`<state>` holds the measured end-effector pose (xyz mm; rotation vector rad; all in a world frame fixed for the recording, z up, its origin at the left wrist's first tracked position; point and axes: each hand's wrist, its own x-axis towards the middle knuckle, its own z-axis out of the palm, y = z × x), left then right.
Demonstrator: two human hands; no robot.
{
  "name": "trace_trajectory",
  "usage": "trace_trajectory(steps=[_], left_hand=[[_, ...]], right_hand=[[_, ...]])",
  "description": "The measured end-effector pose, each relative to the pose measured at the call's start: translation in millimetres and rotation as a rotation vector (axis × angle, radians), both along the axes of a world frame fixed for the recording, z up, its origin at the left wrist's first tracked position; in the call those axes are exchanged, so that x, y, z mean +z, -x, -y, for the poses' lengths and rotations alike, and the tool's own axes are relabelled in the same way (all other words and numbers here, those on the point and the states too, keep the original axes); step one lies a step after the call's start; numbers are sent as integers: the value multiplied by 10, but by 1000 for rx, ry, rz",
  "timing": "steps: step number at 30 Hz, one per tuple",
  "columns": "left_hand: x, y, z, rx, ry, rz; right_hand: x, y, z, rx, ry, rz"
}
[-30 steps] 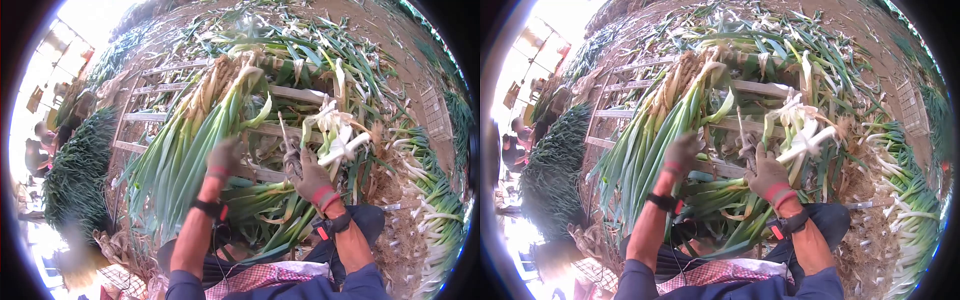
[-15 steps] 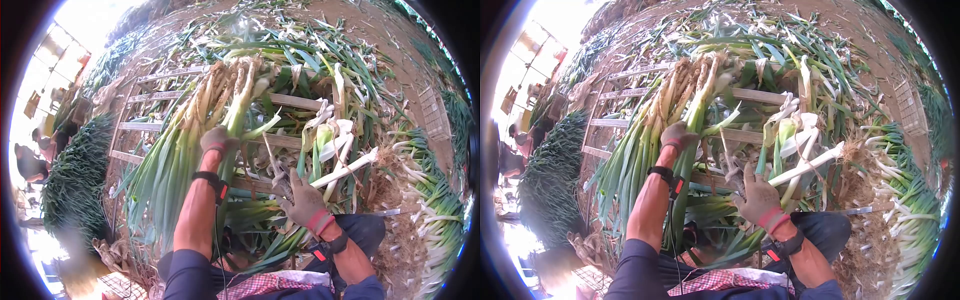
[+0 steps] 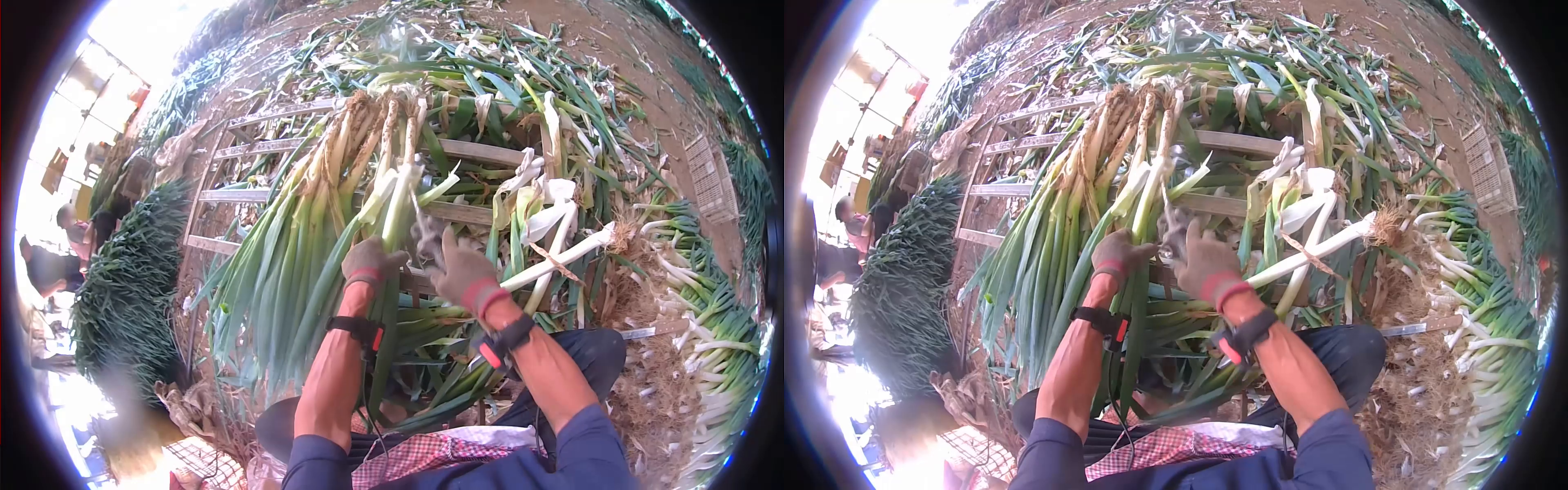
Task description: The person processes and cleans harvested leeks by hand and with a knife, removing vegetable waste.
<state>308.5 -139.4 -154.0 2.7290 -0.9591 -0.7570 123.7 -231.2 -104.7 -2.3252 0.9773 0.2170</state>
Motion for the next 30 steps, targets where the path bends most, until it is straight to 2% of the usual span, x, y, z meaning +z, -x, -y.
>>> trace_trajectory(steps=[2,5,8,10,12,15,17,21,22,24,26,29,30], left_hand=[[-11,11,-12,9,9,-16],[-41,13,-7,32,13,-36],[8,33,0,38,10,-61],[-54,26,-31,47,47,-58],[-114,-23,-62,62,81,-93],[-107,-4,-77,26,130,-182],[-85,71,-100,2,145,-228],[36,529,18,-13,103,-223],[40,682,51,-11,77,-212],[-278,1056,90,-113,90,-165],[-126,1476,-28,-330,137,-260],[4,1516,-94,-570,145,-343],[43,1360,-174,-488,307,-312]], right_hand=[[-98,-206,249,-43,18,14],[-393,-448,523,-29,274,87],[-224,-661,802,-69,85,-33],[-243,-642,833,-52,81,-13],[-210,-524,754,-10,66,-46],[-229,-83,460,32,34,124],[-230,236,255,-46,19,122],[9,861,-107,-119,53,125],[25,984,-167,-55,29,141],[55,1146,-245,77,-23,173],[187,1114,-165,-57,-16,191],[129,1125,44,-200,76,101],[121,1157,53,-189,83,124]])
